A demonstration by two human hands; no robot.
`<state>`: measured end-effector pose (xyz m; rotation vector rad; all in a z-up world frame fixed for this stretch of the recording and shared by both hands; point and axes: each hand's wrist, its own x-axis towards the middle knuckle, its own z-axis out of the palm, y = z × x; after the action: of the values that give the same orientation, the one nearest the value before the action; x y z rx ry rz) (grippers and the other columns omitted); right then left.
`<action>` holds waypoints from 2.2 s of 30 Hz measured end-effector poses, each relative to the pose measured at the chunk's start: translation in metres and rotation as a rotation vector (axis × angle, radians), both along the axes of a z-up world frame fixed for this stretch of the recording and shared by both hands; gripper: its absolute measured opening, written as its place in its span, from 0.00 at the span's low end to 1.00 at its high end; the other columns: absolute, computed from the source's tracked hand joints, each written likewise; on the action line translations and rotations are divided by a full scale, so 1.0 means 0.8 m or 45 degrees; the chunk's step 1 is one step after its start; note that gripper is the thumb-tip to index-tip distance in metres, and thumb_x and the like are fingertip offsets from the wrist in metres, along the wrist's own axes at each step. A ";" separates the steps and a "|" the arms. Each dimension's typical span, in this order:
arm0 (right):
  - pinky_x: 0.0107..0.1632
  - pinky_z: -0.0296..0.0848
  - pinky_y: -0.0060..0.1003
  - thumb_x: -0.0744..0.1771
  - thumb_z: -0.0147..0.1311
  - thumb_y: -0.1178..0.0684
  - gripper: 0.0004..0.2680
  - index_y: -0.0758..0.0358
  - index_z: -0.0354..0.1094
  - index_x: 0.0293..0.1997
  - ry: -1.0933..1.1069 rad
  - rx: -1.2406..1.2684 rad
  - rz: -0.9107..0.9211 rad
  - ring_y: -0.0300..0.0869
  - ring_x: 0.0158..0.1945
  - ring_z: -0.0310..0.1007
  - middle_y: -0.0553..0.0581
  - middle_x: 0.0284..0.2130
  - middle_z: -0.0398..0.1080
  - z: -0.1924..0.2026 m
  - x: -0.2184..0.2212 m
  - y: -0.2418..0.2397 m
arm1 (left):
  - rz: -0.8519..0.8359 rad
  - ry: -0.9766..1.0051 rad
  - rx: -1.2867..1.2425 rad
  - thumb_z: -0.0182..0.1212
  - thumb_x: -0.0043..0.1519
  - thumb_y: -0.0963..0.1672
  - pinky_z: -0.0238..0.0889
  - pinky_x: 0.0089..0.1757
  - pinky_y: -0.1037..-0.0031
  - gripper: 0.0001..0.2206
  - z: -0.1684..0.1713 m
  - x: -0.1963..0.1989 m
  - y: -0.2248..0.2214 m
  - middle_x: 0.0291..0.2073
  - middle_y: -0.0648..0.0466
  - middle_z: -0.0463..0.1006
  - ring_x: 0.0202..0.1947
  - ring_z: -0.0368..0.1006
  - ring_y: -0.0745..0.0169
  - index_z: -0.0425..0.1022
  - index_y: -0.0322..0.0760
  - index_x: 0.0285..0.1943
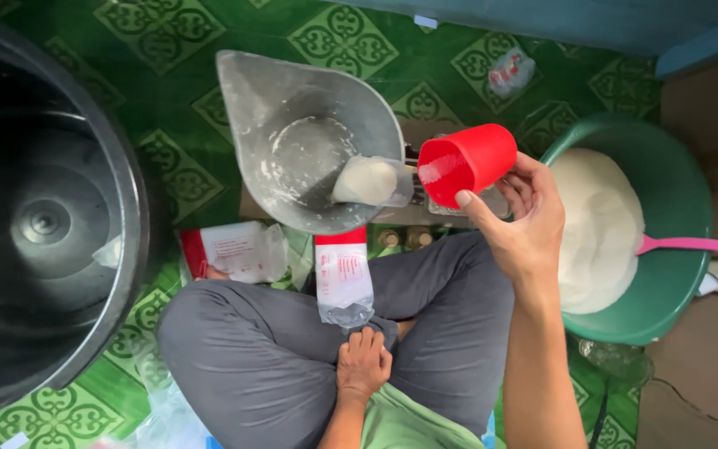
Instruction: The person scoops white powder from a large green basin into a clear plastic bag and then seals the bag.
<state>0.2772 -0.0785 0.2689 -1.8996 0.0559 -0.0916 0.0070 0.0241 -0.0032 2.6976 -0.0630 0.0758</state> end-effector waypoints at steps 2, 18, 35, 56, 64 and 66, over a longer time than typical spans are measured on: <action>0.59 0.67 0.35 0.59 0.61 0.63 0.22 0.75 0.56 0.57 0.015 0.000 -0.020 0.44 0.51 0.67 0.64 0.48 0.65 0.001 -0.002 -0.007 | -0.001 0.002 0.000 0.55 0.49 0.46 0.54 0.33 0.68 0.09 0.006 0.002 0.000 0.37 0.52 0.67 0.32 0.61 0.54 0.68 0.41 0.37; 0.57 0.68 0.33 0.60 0.60 0.63 0.21 0.75 0.57 0.57 0.079 0.102 -0.116 0.43 0.50 0.67 0.64 0.47 0.66 -0.007 -0.009 -0.049 | 0.013 0.015 -0.027 0.55 0.49 0.44 0.54 0.34 0.66 0.09 0.008 0.003 -0.004 0.36 0.52 0.68 0.32 0.62 0.52 0.69 0.41 0.37; 0.58 0.67 0.35 0.60 0.61 0.62 0.22 0.76 0.56 0.57 0.048 0.009 -0.104 0.44 0.51 0.67 0.65 0.47 0.65 -0.011 -0.008 -0.048 | 0.020 0.012 -0.011 0.55 0.49 0.45 0.54 0.34 0.68 0.08 0.006 0.003 -0.005 0.35 0.54 0.67 0.32 0.61 0.54 0.68 0.42 0.36; 0.56 0.71 0.38 0.56 0.68 0.61 0.24 0.75 0.57 0.53 -0.154 -0.345 0.034 0.48 0.50 0.70 0.65 0.47 0.65 -0.004 0.003 0.035 | -0.008 0.013 -0.010 0.54 0.50 0.46 0.54 0.32 0.69 0.09 -0.002 0.001 0.001 0.37 0.53 0.66 0.32 0.61 0.55 0.67 0.41 0.37; 0.55 0.72 0.39 0.56 0.70 0.60 0.25 0.74 0.59 0.52 -0.233 -0.506 0.042 0.48 0.49 0.70 0.63 0.46 0.64 0.002 0.001 0.051 | 0.009 0.007 -0.030 0.55 0.49 0.45 0.55 0.32 0.68 0.09 -0.001 0.002 0.002 0.36 0.54 0.66 0.32 0.61 0.55 0.67 0.43 0.37; 0.58 0.71 0.40 0.56 0.67 0.61 0.24 0.74 0.57 0.54 -0.192 -0.345 0.069 0.48 0.51 0.69 0.65 0.48 0.65 -0.002 0.001 0.049 | -0.003 -0.008 -0.018 0.54 0.50 0.46 0.54 0.32 0.69 0.08 0.001 0.004 0.003 0.35 0.53 0.66 0.31 0.61 0.55 0.66 0.42 0.36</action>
<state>0.2780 -0.0393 0.2669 -2.1570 -0.1156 -0.2144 0.0100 0.0267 -0.0022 2.6832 -0.0677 0.0838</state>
